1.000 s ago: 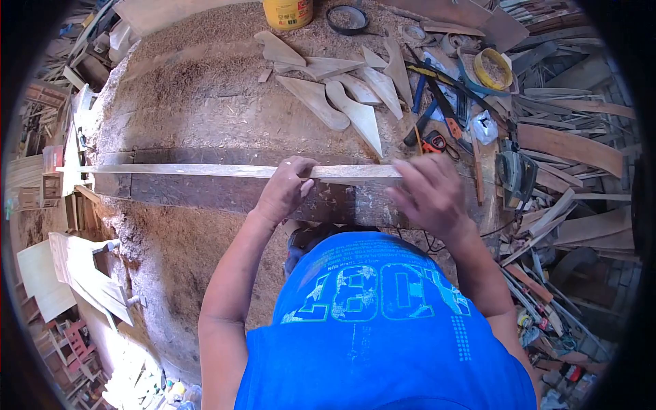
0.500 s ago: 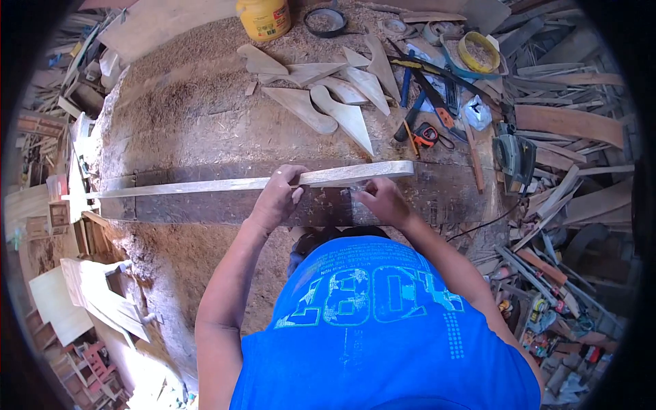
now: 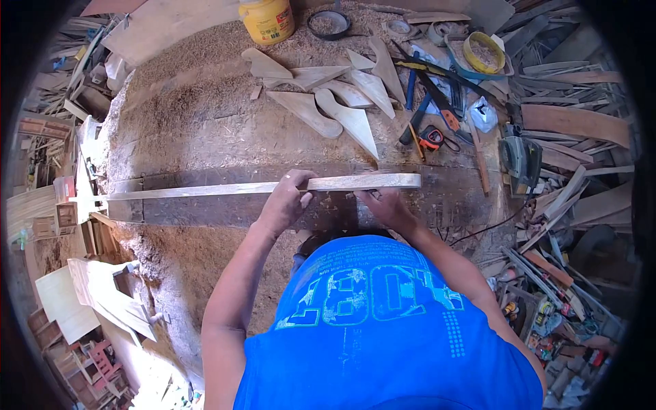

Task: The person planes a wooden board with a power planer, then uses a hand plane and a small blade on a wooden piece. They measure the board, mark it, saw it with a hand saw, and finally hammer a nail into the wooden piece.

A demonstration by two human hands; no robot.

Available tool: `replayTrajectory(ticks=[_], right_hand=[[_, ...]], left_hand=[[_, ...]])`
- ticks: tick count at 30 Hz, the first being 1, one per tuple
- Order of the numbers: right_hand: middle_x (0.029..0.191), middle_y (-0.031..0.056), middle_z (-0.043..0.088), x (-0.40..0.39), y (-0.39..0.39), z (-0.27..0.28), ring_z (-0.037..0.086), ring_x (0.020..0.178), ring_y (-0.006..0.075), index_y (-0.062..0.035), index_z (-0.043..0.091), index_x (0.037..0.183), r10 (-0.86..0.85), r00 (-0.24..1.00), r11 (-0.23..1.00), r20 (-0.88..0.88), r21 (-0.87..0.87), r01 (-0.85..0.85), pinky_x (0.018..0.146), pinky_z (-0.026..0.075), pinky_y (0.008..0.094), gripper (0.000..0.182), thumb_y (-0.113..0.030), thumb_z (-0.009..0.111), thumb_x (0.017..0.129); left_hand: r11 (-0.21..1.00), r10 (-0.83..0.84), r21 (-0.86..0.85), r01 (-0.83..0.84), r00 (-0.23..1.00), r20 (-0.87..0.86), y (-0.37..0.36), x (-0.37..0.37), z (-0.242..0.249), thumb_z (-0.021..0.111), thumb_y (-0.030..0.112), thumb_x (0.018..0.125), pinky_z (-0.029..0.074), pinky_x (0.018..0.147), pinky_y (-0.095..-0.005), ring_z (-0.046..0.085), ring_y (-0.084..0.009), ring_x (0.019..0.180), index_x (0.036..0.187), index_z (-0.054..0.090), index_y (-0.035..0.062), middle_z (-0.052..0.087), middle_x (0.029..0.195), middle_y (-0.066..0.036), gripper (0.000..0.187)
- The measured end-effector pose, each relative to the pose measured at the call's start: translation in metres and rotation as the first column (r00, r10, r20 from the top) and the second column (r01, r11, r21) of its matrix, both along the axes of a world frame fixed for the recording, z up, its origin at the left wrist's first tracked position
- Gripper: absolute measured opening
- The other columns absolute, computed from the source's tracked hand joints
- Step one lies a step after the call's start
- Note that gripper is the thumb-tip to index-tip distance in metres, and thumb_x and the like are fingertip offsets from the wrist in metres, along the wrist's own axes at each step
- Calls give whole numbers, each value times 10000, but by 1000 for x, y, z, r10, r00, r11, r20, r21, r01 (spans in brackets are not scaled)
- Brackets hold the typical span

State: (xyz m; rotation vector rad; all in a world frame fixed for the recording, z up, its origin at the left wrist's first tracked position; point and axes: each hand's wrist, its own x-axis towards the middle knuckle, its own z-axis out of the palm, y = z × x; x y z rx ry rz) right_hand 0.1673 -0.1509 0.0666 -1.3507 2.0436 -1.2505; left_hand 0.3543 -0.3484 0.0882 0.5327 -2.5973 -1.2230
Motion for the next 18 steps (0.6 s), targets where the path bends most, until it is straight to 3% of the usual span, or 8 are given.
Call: replayTrajectory(ticks=[3, 5, 10, 18], right_hand=[[980, 170, 726, -1, 0, -7, 708, 872, 280, 2, 700, 1064, 41, 998, 999, 41, -15, -40, 765, 546, 392, 227, -162, 692, 907], [1001, 189, 715, 2, -2, -12, 707, 873, 292, 17, 689, 1076, -29, 999, 996, -40, -81, 26, 773, 550, 396, 239, -141, 699, 897], [1046, 210, 695, 0, -1, -14, 699, 901, 323, 25, 683, 1073, -11, 993, 997, -114, -78, 2, 782, 551, 405, 254, -120, 727, 869], [1066, 173, 658, -3, -5, -11, 648, 1006, 314, 8, 668, 1043, 64, 992, 989, -107, -126, -77, 876, 506, 396, 191, -68, 703, 871]], left_hand=[[1000, 14, -14, -14, 999, 46, -6, 6, 3, 702, -17, 790, 501, 940, -372, 615, -319, 1070, 1163, 600, 29, 618, 1122, -157, 389], [999, 46, -31, -43, 994, 102, -14, 16, 2, 709, -5, 793, 501, 940, -369, 616, -314, 1071, 1156, 605, 31, 621, 1123, -152, 379], [995, 86, 43, -85, 996, -26, -19, 26, -4, 713, 27, 826, 506, 936, -366, 619, -286, 1045, 1166, 616, 50, 634, 1123, -141, 355], [998, 61, 18, -62, 998, 32, -22, 26, -8, 710, 19, 829, 511, 910, -352, 630, -272, 1015, 1148, 626, 34, 639, 1080, -137, 330]])
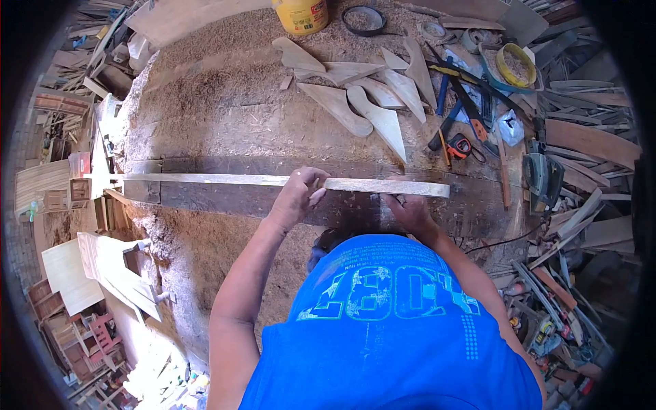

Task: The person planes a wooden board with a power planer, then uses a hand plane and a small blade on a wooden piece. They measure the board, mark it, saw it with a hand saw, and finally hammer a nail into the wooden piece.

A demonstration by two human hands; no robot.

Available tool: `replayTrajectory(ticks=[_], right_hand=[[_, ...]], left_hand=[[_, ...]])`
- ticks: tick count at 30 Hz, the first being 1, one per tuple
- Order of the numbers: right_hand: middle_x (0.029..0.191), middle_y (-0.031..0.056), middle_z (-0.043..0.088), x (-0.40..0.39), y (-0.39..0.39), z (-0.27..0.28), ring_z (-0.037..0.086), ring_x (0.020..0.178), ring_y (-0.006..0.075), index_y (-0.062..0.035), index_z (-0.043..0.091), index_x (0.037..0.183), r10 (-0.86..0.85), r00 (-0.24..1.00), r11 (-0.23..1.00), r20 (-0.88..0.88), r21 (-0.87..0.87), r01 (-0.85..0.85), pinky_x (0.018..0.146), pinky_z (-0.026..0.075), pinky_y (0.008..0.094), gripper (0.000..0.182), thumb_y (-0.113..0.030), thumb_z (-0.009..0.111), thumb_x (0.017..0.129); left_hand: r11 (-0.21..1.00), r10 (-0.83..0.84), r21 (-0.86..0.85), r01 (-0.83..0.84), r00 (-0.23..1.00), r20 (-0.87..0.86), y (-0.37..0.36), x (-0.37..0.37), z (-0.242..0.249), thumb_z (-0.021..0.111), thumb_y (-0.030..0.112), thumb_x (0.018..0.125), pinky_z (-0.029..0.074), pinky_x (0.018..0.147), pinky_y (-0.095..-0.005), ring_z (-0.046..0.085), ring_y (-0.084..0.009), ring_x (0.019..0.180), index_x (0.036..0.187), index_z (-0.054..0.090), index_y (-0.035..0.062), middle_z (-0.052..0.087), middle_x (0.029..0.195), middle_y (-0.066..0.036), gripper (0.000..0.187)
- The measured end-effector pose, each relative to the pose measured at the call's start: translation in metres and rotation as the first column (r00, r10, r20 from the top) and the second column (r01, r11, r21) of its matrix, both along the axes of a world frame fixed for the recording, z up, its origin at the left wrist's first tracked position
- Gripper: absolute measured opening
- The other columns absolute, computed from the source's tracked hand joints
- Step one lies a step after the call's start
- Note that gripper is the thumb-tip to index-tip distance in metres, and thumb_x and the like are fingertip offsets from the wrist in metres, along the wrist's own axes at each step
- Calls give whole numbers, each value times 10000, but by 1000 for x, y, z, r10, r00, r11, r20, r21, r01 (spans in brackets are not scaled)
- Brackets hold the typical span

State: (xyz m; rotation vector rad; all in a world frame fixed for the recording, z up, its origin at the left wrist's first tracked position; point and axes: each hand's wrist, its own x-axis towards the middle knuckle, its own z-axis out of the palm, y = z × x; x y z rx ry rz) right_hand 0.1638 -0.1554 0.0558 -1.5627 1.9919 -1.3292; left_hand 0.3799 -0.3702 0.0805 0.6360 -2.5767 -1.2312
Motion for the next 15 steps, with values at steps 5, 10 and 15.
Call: replayTrajectory(ticks=[5, 10, 15], right_hand=[[1075, 176, 676, -1, 0, 2, 646, 1023, 342, -10, 685, 1041, 12, 999, 1000, 35, 1, -12, 885, 516, 428, 189, -68, 710, 863], [1081, 169, 678, -1, 1, 4, 647, 1010, 339, -11, 681, 1056, 34, 992, 999, 118, 19, -36, 878, 517, 420, 185, -81, 689, 886], [1093, 132, 654, -4, 5, -13, 642, 992, 231, 0, 665, 1069, 32, 995, 999, 99, 7, -33, 848, 515, 353, 174, -62, 676, 907]], left_hand=[[1000, -24, 16, 25, 999, -30, -4, 0, -9, 712, 4, 822, 517, 883, -335, 648, -257, 973, 1137, 627, 23, 644, 1045, -131, 327], [990, 0, 139, 2, 1000, -17, -4, -2, 0, 701, -13, 826, 521, 876, -335, 655, -245, 975, 1128, 628, 18, 645, 1029, -125, 313], [998, -22, 61, 21, 1000, 3, -6, -1, -4, 706, -4, 828, 523, 884, -337, 661, -254, 978, 1124, 635, 22, 647, 1035, -129, 306]])
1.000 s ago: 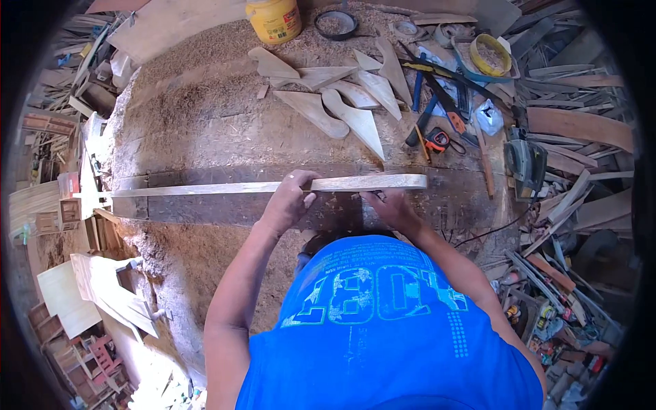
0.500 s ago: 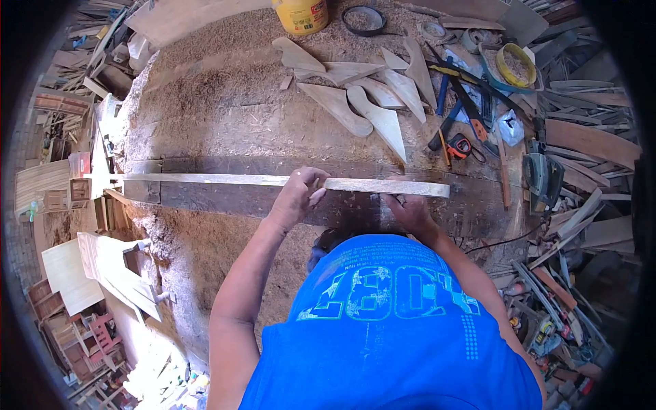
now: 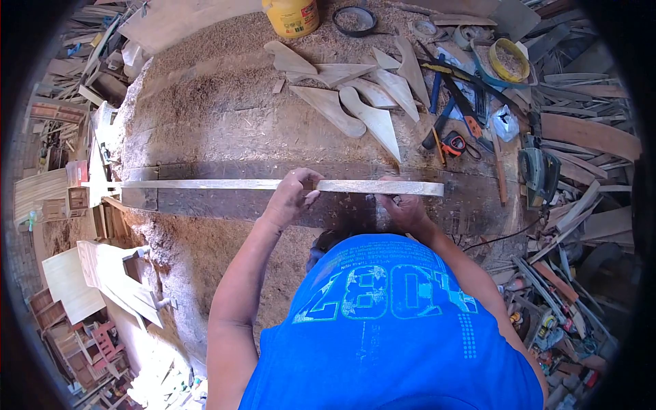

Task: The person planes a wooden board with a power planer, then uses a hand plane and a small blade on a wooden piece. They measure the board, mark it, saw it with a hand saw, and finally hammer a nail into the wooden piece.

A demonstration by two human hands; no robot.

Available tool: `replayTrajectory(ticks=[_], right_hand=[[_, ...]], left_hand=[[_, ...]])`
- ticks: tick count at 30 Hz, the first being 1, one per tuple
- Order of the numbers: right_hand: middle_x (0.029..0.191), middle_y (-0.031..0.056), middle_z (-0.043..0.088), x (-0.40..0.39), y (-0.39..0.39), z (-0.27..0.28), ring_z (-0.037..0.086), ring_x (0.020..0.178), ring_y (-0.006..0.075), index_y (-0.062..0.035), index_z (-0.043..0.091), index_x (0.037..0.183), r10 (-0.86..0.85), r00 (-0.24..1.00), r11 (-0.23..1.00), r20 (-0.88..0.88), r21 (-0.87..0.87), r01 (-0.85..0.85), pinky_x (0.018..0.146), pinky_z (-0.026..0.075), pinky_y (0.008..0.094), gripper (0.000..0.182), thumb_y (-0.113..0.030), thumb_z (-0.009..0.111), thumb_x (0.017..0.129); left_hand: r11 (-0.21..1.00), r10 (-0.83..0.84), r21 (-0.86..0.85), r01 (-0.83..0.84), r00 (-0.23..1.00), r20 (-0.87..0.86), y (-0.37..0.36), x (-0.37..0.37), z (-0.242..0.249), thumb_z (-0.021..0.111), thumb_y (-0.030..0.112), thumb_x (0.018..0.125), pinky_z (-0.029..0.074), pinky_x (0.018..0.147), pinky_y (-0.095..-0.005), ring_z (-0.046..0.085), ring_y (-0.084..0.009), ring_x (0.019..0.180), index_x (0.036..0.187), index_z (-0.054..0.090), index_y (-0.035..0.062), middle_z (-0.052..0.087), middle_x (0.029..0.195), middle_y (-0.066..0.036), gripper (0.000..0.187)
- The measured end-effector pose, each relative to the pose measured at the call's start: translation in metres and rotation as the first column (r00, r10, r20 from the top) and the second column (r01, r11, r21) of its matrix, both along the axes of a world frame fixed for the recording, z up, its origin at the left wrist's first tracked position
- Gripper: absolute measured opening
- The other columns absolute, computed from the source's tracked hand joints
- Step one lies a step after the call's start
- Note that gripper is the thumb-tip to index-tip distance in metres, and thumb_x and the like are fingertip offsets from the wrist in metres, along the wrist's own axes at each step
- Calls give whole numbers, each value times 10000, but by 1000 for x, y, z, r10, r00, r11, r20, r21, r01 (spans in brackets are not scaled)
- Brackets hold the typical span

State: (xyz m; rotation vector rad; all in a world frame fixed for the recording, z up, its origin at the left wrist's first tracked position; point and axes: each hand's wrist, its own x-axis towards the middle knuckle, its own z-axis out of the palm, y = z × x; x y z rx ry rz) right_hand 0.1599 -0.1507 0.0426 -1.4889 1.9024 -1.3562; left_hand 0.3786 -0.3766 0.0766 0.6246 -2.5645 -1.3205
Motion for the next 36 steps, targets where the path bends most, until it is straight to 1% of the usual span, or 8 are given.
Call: replayTrajectory(ticks=[2, 9, 18, 24, 27, 32, 34, 36], right_hand=[[1076, 127, 660, -2, -3, 15, 642, 976, 228, 6, 666, 1063, 79, 986, 993, 144, 81, -91, 838, 516, 349, 168, -65, 667, 911], [1046, 132, 666, 3, -4, 19, 644, 959, 232, 9, 668, 1045, 41, 975, 995, 220, 82, -60, 825, 515, 348, 154, -66, 662, 911], [986, 143, 660, 5, -5, 21, 655, 871, 249, 14, 642, 1064, 58, 994, 998, 92, -32, -55, 771, 521, 350, 176, -102, 648, 932], [888, 187, 685, 8, 8, 1, 685, 814, 317, -20, 664, 1079, -86, 988, 984, -126, 145, 104, 738, 535, 402, 253, -209, 668, 911], [884, 202, 679, 4, 14, 6, 666, 777, 335, -20, 672, 1001, -82, 984, 953, 160, 302, 30, 696, 514, 413, 253, -248, 670, 893], [805, 140, 673, -11, 31, 10, 664, 756, 232, -15, 663, 946, -178, 956, 960, 235, 254, 116, 671, 517, 384, 201, -210, 652, 896], [842, 85, 669, -23, 45, 15, 660, 794, 174, -37, 665, 998, -412, 573, 895, 708, 433, 108, 683, 534, 350, 187, -201, 603, 934], [989, 57, 650, -34, 57, 28, 649, 815, 159, -49, 614, 1168, -333, 305, 938, 892, 280, 203, 699, 541, 335, 275, -244, 528, 994]], left_hand=[[1000, 4, -7, -4, 1000, 8, 0, 0, -1, 710, 1, 827, 524, 885, -337, 663, -256, 981, 1124, 638, 24, 648, 1037, -130, 306], [999, 22, 30, -22, 1000, 0, 3, -1, 4, 728, 7, 816, 527, 886, -342, 664, -269, 989, 1122, 648, 35, 650, 1045, -135, 318], [998, 45, -35, -44, 998, 36, 5, -1, 6, 737, 22, 810, 513, 908, -360, 641, -286, 1010, 1121, 647, 33, 646, 1041, -145, 323], [992, 12, -129, -11, 1000, 7, 8, -2, 7, 743, 9, 779, 490, 918, -379, 619, -314, 1002, 1108, 647, 30, 641, 1065, -151, 344], [976, 6, -219, -7, 1000, -7, 11, -1, 9, 752, 10, 760, 481, 931, -380, 606, -317, 1021, 1114, 644, 32, 638, 1080, -146, 372], [970, 59, -240, -50, 998, 32, 18, -7, 16, 760, 33, 735, 463, 946, -407, 577, -337, 1075, 1132, 633, 56, 640, 1087, -139, 418], [968, 54, -248, -47, 998, 22, 20, -6, 23, 784, 32, 710, 438, 987, -405, 557, -333, 1135, 1162, 618, 62, 621, 1181, -128, 482], [946, 54, -321, -44, 998, 22, 21, -3, 33, 799, 61, 713, 426, 1003, -418, 541, -339, 1158, 1208, 594, 60, 592, 1235, -137, 536]])
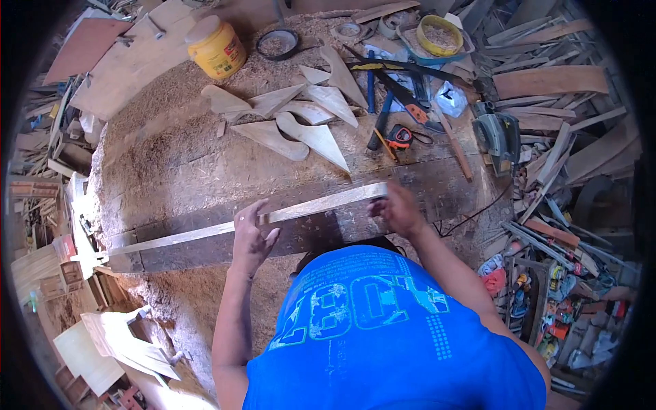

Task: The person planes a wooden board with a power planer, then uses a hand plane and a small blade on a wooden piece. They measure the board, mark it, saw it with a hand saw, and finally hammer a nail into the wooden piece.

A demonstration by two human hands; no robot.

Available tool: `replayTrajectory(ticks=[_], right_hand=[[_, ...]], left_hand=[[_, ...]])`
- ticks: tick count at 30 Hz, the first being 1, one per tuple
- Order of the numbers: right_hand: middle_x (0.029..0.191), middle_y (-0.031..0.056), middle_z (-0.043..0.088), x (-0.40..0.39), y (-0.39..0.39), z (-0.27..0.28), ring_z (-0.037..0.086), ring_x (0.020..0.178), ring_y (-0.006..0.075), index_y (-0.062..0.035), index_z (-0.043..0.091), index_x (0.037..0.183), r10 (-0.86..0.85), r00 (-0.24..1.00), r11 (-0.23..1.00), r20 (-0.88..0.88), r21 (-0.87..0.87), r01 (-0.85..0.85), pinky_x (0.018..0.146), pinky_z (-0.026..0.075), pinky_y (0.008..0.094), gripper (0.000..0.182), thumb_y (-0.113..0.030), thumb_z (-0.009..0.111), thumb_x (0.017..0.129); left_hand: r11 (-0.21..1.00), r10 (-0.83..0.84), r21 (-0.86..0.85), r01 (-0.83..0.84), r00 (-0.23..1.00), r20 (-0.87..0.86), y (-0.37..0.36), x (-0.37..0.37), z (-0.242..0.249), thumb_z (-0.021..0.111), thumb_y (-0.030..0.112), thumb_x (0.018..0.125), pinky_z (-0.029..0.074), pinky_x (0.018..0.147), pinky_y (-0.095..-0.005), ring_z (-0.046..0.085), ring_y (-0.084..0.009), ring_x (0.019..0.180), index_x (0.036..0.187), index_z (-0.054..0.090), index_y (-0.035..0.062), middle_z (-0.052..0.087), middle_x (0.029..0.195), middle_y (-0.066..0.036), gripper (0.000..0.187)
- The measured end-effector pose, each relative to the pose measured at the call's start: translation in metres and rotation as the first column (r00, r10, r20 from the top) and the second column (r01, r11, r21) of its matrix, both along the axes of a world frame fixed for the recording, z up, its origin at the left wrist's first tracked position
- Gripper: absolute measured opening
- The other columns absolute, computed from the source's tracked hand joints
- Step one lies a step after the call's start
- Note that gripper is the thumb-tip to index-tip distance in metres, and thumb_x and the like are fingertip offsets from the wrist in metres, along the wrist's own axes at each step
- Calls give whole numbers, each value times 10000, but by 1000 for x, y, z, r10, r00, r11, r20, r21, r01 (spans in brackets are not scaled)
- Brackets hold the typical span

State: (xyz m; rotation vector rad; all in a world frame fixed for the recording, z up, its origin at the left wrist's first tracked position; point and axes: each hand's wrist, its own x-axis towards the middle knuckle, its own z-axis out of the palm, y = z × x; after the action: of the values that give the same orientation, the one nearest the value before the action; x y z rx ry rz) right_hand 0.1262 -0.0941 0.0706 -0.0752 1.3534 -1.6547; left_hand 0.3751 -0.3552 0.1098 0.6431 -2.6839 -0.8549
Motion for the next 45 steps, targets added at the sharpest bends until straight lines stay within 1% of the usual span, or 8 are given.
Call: replayTrajectory(ticks=[8, 13, 21, 26, 28, 31, 38, 45], right_hand=[[1157, 77, 602, -16, -13, 86, 595, 1043, 209, -72, 581, 1259, 147, 915, 955, -375, -188, -231, 853, 493, 354, 448, -424, 521, 987], [1036, 72, 649, 11, -30, 119, 603, 934, 162, -8, 627, 1099, 409, 300, 901, -862, 331, -280, 813, 472, 307, 304, -127, 715, 834], [926, 13, 653, 4, -12, 93, 589, 822, 95, -4, 653, 1083, 59, 734, 995, -677, 101, 13, 748, 479, 268, 188, -110, 646, 928], [928, 17, 655, 3, 20, 87, 592, 840, 97, -9, 653, 1066, 54, 767, 993, -639, 118, 27, 763, 481, 267, 185, -108, 668, 911], [929, 18, 657, 11, 24, 84, 596, 850, 100, -17, 654, 1064, 94, 764, 985, -639, 171, 22, 771, 484, 270, 186, -101, 678, 900], [963, 23, 661, 40, 13, 79, 609, 902, 115, -40, 667, 1094, 333, 698, 929, -634, 347, -128, 796, 492, 283, 249, -47, 699, 847], [1077, 99, 690, 77, -28, 21, 634, 1022, 311, -101, 672, 1133, 430, 261, 892, -864, 361, -272, 927, 482, 416, 392, -116, 729, 746], [1059, 119, 665, 75, -36, 12, 622, 1001, 334, -84, 647, 1110, 454, 154, 864, -878, 391, -318, 889, 506, 426, 338, -187, 697, 793]], left_hand=[[931, -54, -359, 73, 997, 62, -25, 32, -4, 826, 318, 690, 359, 1019, -489, 531, -327, 1178, 772, 692, 51, 578, 1292, -125, 310], [963, -10, -269, 1, 999, -35, -37, 38, -48, 816, 296, 699, 384, 958, -444, 595, -288, 1015, 826, 690, 83, 645, 1079, -86, 279], [981, 53, -190, -51, 999, 6, -112, 21, -71, 864, 453, 686, 462, 695, -437, 608, -383, 745, 754, 630, 51, 626, 714, -177, 471], [965, -17, 244, -95, 907, 420, -182, 5, -79, 856, 402, 761, 459, 634, -292, 550, -110, 726, 953, 697, 35, 620, 754, -4, 444], [893, 93, 437, -109, 994, 59, -194, 12, -91, 849, 386, 762, 494, 693, -299, 599, -127, 793, 1053, 670, 32, 676, 846, -56, 492], [978, 206, 13, -206, 966, -160, -197, 6, -59, 782, 360, 795, 519, 766, -402, 675, -326, 844, 1065, 664, -13, 695, 964, -209, 475], [966, -112, 218, 138, 985, -130, -36, 9, -34, 796, 275, 776, 431, 961, -456, 555, -386, 1093, 1222, 568, -6, 615, 1155, -194, 575], [954, -256, 123, 272, 958, -129, 43, -19, -54, 788, 220, 653, 337, 1067, -475, 497, -363, 1177, 1277, 552, 26, 578, 1208, -169, 694]])
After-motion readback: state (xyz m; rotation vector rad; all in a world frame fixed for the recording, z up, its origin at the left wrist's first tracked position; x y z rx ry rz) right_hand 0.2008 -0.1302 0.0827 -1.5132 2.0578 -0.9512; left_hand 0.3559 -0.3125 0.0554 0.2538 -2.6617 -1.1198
